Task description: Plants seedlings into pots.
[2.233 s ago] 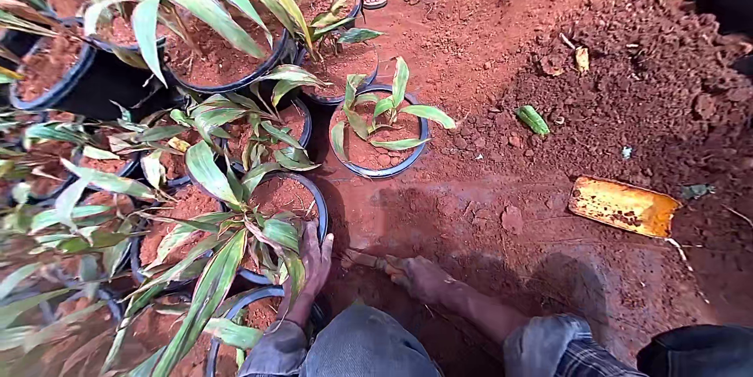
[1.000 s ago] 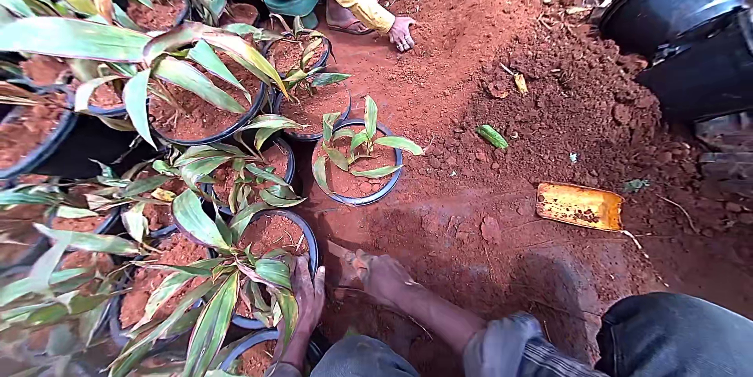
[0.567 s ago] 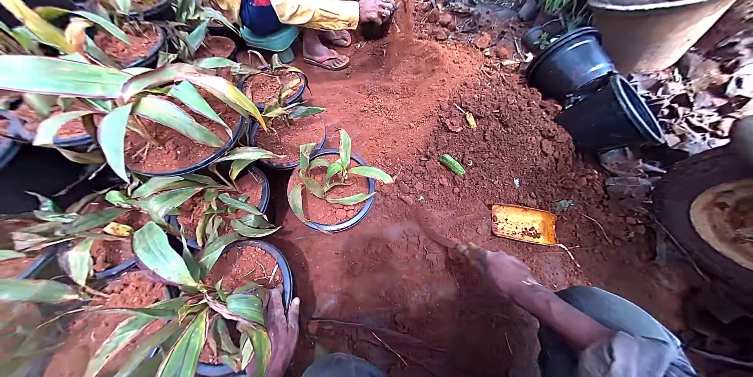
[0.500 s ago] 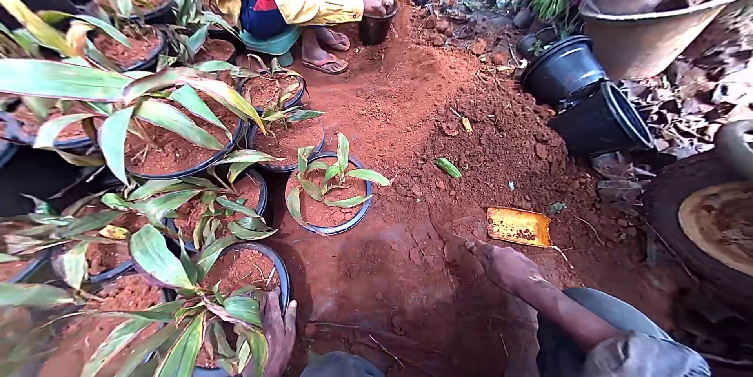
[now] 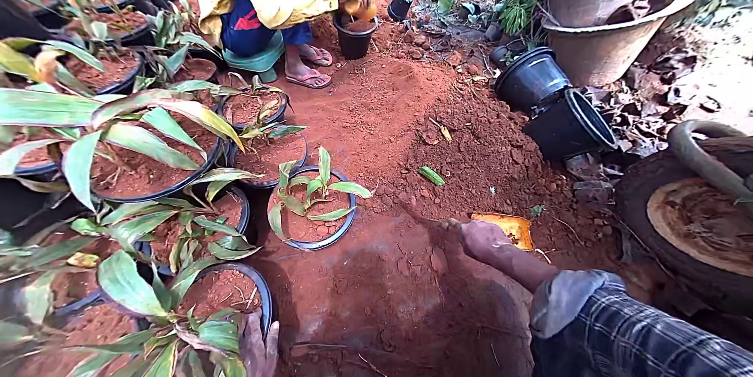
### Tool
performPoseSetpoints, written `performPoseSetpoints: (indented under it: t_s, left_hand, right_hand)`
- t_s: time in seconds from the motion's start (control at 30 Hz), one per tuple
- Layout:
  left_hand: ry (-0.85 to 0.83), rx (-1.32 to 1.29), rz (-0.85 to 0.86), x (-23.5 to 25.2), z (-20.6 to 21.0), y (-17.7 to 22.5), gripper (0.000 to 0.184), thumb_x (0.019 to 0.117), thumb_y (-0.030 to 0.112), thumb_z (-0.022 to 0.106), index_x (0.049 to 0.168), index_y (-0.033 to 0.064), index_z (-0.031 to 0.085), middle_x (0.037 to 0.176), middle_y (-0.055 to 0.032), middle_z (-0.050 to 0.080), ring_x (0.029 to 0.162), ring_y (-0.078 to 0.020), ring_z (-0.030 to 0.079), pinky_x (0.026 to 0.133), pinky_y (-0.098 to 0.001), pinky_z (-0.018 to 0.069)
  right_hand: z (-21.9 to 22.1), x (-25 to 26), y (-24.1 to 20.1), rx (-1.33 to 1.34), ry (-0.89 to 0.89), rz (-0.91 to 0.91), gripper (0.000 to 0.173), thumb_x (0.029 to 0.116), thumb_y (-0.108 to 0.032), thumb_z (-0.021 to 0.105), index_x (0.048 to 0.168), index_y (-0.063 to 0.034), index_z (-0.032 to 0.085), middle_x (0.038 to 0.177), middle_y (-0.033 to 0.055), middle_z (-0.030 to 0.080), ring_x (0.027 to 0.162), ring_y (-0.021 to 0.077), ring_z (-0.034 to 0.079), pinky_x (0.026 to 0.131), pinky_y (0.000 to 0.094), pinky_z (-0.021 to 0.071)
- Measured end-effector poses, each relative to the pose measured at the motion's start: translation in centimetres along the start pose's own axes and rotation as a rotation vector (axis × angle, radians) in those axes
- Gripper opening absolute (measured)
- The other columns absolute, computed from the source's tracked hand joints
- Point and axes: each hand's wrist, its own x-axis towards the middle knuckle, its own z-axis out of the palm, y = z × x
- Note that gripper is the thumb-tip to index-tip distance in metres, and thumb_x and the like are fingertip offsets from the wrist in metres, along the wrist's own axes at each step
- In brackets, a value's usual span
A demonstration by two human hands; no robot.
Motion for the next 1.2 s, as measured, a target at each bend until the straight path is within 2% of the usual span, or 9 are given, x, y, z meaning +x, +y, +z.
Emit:
performPoseSetpoints:
  t_s: [0.13,0.23,0.33,0.57,0.8,0.9,0.97,1.07,1.2]
  left_hand:
    - [-0.013,-0.012,-0.005,0.3,-0.1,0.1,0.052,0.0975,0.009,0.053,0.137,-0.023,0.044,0.137,-0.0459,0.047,0.133,-0.0581,0.045,0.118,-0.0556,0.0313]
    - [-0.024,0.012,-0.013,0.0,-0.1,0.0,0.052,0.0983,0.013,0.052,0.138,-0.0211,0.045,0.139,-0.0447,0.047,0.135,-0.0566,0.045,0.118,-0.055,0.0305]
    - [-0.023,-0.012,-0.027,0.0,-0.3,0.2,0.052,0.0976,0.01,0.055,0.138,-0.0217,0.045,0.139,-0.0454,0.046,0.134,-0.0578,0.044,0.118,-0.0563,0.0305]
    - [-0.031,0.004,-0.017,0.0,-0.2,0.1,0.053,0.0978,0.012,0.053,0.138,-0.0218,0.044,0.138,-0.0455,0.046,0.134,-0.0575,0.045,0.118,-0.0561,0.0307]
    - [-0.086,0.091,-0.021,0.3,-0.9,-0.1,0.053,0.0978,0.017,0.056,0.136,-0.0193,0.048,0.134,-0.0419,0.052,0.129,-0.0539,0.05,0.115,-0.0552,0.0365]
    - [-0.096,0.088,-0.031,0.3,-1.0,-0.1,0.053,0.0985,0.017,0.056,0.137,-0.0187,0.047,0.136,-0.0419,0.05,0.131,-0.0537,0.049,0.116,-0.0552,0.0352]
    - [-0.104,0.094,-0.034,0.1,-1.2,0.0,0.053,0.0989,0.016,0.056,0.138,-0.019,0.046,0.136,-0.0422,0.05,0.132,-0.0538,0.048,0.116,-0.0549,0.0342]
    - [-0.08,0.116,-0.027,0.4,-0.8,-0.4,0.054,0.0989,0.018,0.055,0.138,-0.018,0.047,0.137,-0.0414,0.051,0.132,-0.0522,0.049,0.116,-0.0528,0.0347]
    - [-0.103,0.129,-0.049,0.4,-0.9,-0.2,0.055,0.0994,0.019,0.056,0.139,-0.0181,0.046,0.139,-0.0418,0.049,0.135,-0.0526,0.047,0.118,-0.0534,0.0328]
  right_hand:
    - [-0.3,-0.2,2.6,0.003,0.104,0.057,0.04,0.1032,-0.023,0.05,0.143,-0.0217,0.058,0.115,0.0205,0.072,0.108,0.0429,0.069,0.086,0.0609,0.055]
    - [1.6,-1.3,-2.4,0.097,0.035,-0.183,0.049,0.1071,-0.035,0.046,0.156,-0.0314,0.045,0.125,0.0223,0.069,0.115,0.0448,0.066,0.096,0.0648,0.0509]
    - [1.9,-2.2,-6.8,0.062,-0.093,-0.308,0.05,0.1081,-0.034,0.045,0.158,-0.0276,0.044,0.13,0.024,0.066,0.122,0.0451,0.062,0.101,0.0651,0.0463]
    - [2.6,-1.0,2.2,0.147,-0.001,0.064,0.044,0.1051,-0.034,0.048,0.148,-0.0245,0.054,0.123,0.02,0.07,0.116,0.0423,0.067,0.094,0.0625,0.0527]
    - [7.7,-6.3,-7.2,0.016,-0.218,-0.51,0.038,0.1044,-0.033,0.053,0.133,-0.0114,0.064,0.113,0.0246,0.071,0.109,0.0464,0.067,0.092,0.068,0.0498]
    - [4.6,-4.7,-1.2,-0.077,-0.179,-0.395,0.037,0.1051,-0.03,0.054,0.122,0.001,0.065,0.115,0.0296,0.068,0.11,0.051,0.065,0.091,0.0695,0.0488]
    - [1.5,-3.0,5.2,-0.113,-0.142,-0.193,0.034,0.1048,-0.025,0.054,0.133,-0.009,0.064,0.119,0.0259,0.069,0.112,0.0475,0.066,0.091,0.0668,0.0511]
    - [-0.7,-1.5,13.2,-0.145,0.064,0.07,0.034,0.0992,-0.02,0.059,0.131,-0.0277,0.068,0.107,0.0148,0.074,0.101,0.0384,0.071,0.082,0.0587,0.0559]
    - [-0.3,-3.9,11.6,0.038,0.043,-0.013,0.038,0.1029,-0.037,0.057,0.139,-0.029,0.063,0.112,0.0151,0.074,0.107,0.0383,0.07,0.09,0.0609,0.0538]
